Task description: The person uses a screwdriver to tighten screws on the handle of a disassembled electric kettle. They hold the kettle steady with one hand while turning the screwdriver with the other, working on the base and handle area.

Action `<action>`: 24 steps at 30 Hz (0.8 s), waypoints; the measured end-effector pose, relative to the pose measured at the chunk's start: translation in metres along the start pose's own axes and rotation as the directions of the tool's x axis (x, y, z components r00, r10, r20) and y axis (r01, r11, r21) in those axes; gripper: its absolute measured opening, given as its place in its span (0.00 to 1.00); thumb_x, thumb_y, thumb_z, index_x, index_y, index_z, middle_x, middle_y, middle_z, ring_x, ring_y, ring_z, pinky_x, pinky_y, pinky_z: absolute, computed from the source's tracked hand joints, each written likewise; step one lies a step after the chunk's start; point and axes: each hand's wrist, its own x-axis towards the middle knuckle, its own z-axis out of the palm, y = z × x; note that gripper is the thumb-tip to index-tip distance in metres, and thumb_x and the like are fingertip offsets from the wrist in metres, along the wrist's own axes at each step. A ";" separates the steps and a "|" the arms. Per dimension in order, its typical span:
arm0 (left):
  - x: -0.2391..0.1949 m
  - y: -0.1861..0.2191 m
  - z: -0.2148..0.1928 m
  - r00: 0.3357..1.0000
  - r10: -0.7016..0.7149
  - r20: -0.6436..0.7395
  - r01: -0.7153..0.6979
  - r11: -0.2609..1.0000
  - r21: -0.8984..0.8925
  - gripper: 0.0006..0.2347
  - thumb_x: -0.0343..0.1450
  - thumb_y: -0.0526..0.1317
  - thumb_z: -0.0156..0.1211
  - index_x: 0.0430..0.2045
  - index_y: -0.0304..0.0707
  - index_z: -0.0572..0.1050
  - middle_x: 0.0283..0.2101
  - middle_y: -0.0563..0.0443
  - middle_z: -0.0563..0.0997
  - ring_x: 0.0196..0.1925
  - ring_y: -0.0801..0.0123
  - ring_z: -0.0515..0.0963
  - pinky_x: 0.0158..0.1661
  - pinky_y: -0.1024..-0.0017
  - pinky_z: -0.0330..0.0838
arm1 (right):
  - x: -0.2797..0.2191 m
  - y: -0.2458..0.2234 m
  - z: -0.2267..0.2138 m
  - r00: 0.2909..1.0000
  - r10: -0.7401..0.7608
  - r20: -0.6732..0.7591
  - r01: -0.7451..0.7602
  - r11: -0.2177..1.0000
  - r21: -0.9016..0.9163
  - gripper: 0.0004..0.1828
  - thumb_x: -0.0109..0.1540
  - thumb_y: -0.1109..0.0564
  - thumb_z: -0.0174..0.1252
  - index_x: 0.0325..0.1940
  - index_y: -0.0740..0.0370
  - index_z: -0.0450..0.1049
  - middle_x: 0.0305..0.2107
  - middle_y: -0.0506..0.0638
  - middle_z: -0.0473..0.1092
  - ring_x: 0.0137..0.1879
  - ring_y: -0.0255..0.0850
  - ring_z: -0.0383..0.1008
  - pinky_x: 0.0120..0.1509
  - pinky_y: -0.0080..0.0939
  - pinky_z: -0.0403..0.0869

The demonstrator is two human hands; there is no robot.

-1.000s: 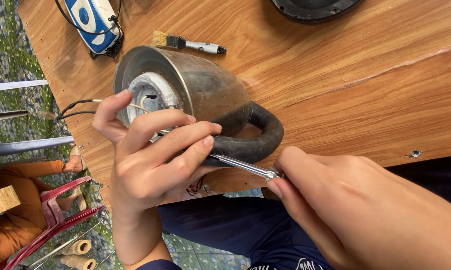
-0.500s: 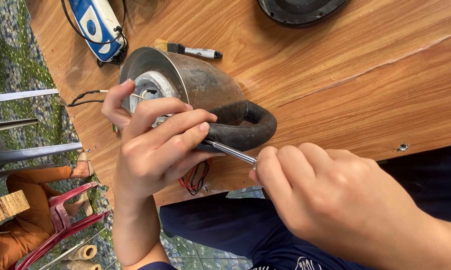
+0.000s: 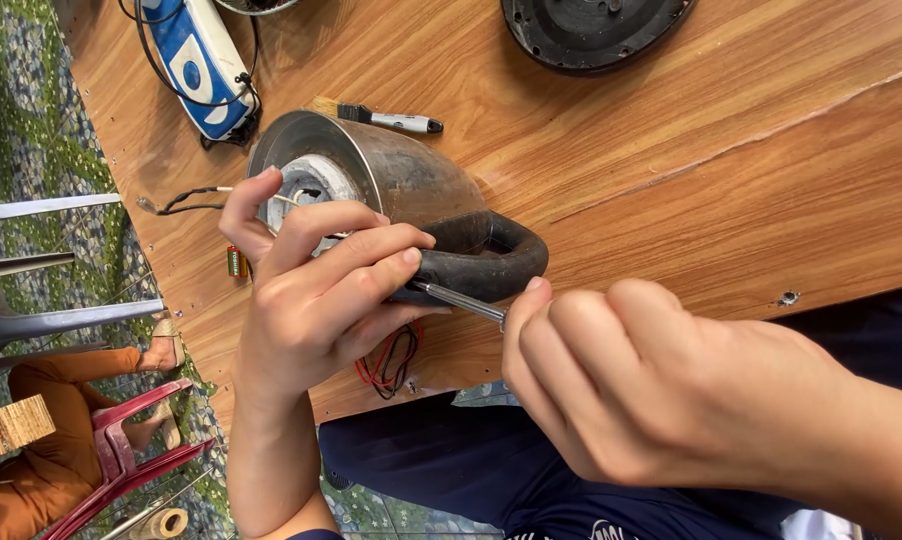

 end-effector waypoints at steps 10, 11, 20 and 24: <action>0.001 -0.003 0.003 0.999 0.035 -0.022 -0.034 0.999 0.023 0.12 0.79 0.46 0.49 0.35 0.39 0.76 0.44 0.53 0.88 0.45 0.57 0.80 0.61 0.43 0.45 | 0.005 -0.006 0.015 0.582 0.396 0.710 -0.777 0.012 0.630 0.27 0.72 0.45 0.47 0.20 0.56 0.65 0.13 0.50 0.70 0.18 0.50 0.69 0.30 0.54 0.64; 0.001 -0.003 0.003 0.999 0.034 -0.020 -0.034 0.999 0.023 0.12 0.79 0.46 0.50 0.35 0.39 0.76 0.44 0.53 0.88 0.45 0.57 0.80 0.61 0.43 0.45 | 0.009 0.001 0.013 0.484 0.259 0.836 -0.869 0.034 0.493 0.25 0.73 0.41 0.46 0.24 0.52 0.67 0.14 0.47 0.70 0.20 0.46 0.69 0.31 0.49 0.66; -0.002 -0.003 0.004 0.999 0.046 -0.009 -0.046 0.999 0.013 0.13 0.80 0.46 0.47 0.36 0.37 0.76 0.45 0.53 0.87 0.46 0.56 0.80 0.61 0.43 0.45 | -0.006 -0.023 0.013 0.918 0.344 0.196 -0.379 0.906 0.186 0.18 0.73 0.50 0.47 0.31 0.58 0.67 0.20 0.44 0.59 0.22 0.39 0.63 0.21 0.42 0.61; 0.001 -0.004 0.005 0.999 0.034 -0.014 -0.034 0.999 0.017 0.12 0.79 0.47 0.51 0.37 0.37 0.76 0.46 0.53 0.86 0.46 0.56 0.79 0.61 0.43 0.45 | -0.001 -0.021 0.008 0.951 0.306 0.036 -0.306 0.952 -0.006 0.16 0.73 0.59 0.48 0.31 0.56 0.70 0.21 0.41 0.55 0.24 0.36 0.57 0.27 0.35 0.55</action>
